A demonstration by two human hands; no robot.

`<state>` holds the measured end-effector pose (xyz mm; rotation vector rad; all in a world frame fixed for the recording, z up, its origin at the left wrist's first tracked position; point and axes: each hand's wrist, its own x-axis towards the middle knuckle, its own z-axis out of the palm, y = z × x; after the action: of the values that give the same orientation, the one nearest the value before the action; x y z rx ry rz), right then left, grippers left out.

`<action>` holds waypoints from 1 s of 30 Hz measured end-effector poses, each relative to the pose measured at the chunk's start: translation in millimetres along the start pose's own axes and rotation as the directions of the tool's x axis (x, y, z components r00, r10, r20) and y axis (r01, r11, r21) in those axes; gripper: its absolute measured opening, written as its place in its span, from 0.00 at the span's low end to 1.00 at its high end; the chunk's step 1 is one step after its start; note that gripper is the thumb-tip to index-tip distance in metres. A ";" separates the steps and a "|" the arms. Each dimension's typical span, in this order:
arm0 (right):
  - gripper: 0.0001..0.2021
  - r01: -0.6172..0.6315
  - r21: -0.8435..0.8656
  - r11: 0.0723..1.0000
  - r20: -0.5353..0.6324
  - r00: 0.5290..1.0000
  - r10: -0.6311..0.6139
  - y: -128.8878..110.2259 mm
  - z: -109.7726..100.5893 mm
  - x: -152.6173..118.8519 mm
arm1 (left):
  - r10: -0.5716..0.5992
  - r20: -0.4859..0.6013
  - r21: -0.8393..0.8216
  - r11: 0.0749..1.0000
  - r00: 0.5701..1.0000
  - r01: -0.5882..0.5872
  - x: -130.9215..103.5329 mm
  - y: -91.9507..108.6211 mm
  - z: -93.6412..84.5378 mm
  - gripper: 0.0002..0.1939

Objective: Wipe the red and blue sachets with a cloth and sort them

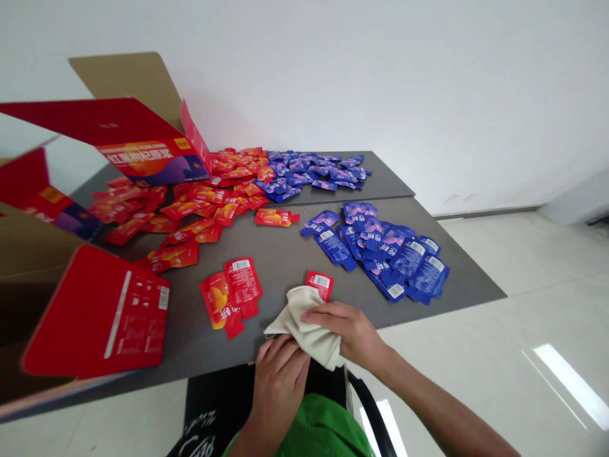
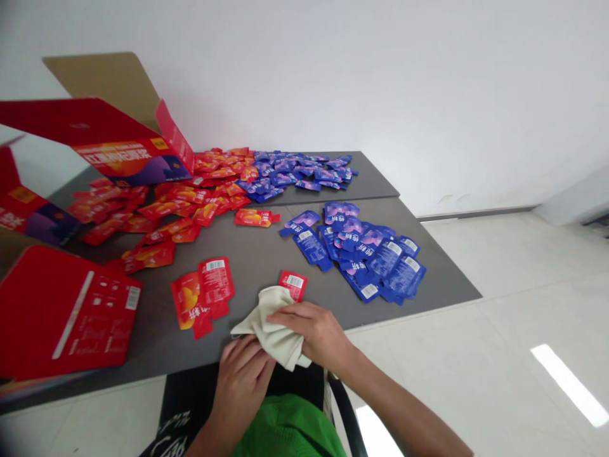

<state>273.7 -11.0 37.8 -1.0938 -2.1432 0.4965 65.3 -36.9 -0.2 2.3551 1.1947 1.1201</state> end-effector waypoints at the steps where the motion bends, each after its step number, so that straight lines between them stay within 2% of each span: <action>1: 0.23 -0.026 -0.001 1.000 -0.021 0.999 0.026 8.7 0.1 3.9 | 0.008 -0.002 -0.014 1.000 1.000 -0.008 0.7 0.4 -0.2 0.13; 6: 0.25 -0.161 -0.141 0.977 -0.138 0.980 0.142 52.3 -16.7 37.6 | 0.037 -0.032 -0.033 0.999 0.999 -0.038 4.2 3.2 -3.1 0.11; 8: 0.24 -0.159 -0.156 0.975 -0.197 0.972 0.127 52.3 -23.8 41.5 | 0.030 -0.029 -0.033 0.999 0.999 -0.031 5.9 4.4 -5.0 0.11; 11: 0.21 -0.124 -0.089 0.988 -0.342 0.936 0.087 32.6 -26.9 26.2 | 0.002 0.024 -0.004 1.000 1.000 -0.002 12.6 6.6 -5.0 0.09; 13: 0.19 -0.144 -0.038 0.989 -0.437 0.892 0.113 16.8 -24.9 5.3 | -0.027 0.072 0.054 0.998 0.997 0.023 20.9 7.8 -0.2 0.11; 16: 0.17 -0.200 0.062 0.978 -0.550 0.811 0.201 5.1 -19.6 -30.1 | -0.057 0.072 0.167 0.985 0.996 0.045 37.6 8.7 13.6 0.21; 18: 0.15 -0.281 0.140 0.949 -0.602 0.737 0.307 7.3 -16.0 -51.1 | -0.072 0.065 0.235 0.970 0.995 0.055 50.2 9.4 23.0 0.26; 21: 0.16 -0.405 0.276 0.872 -0.628 0.611 0.482 18.3 -12.8 -73.9 | -0.134 0.117 0.320 0.943 0.984 0.090 70.0 13.1 28.7 0.32; 23: 0.18 -0.442 0.337 0.831 -0.608 0.573 0.550 25.5 -13.3 -82.5 | -0.196 0.164 0.365 0.922 0.967 0.125 83.8 18.1 26.0 0.33; 25: 0.18 -0.441 0.344 0.829 -0.588 0.588 0.556 30.6 -15.8 -86.0 | -0.262 0.210 0.402 0.901 0.942 0.161 98.0 25.0 20.2 0.29; 27: 0.17 -0.418 0.316 0.852 -0.574 0.630 0.522 34.0 -19.0 -86.0 | -0.325 0.267 0.436 0.881 0.907 0.187 111.9 33.3 14.1 0.22; 30: 0.17 -0.380 0.270 0.885 -0.563 0.683 0.465 37.6 -23.1 -85.3 | -0.416 0.373 0.476 0.853 0.830 0.214 129.0 44.9 7.0 0.14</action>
<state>347.2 -58.3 -1.7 -1.4466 -1.2599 0.4003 142.4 36.0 86.1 2.3697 1.6722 0.1654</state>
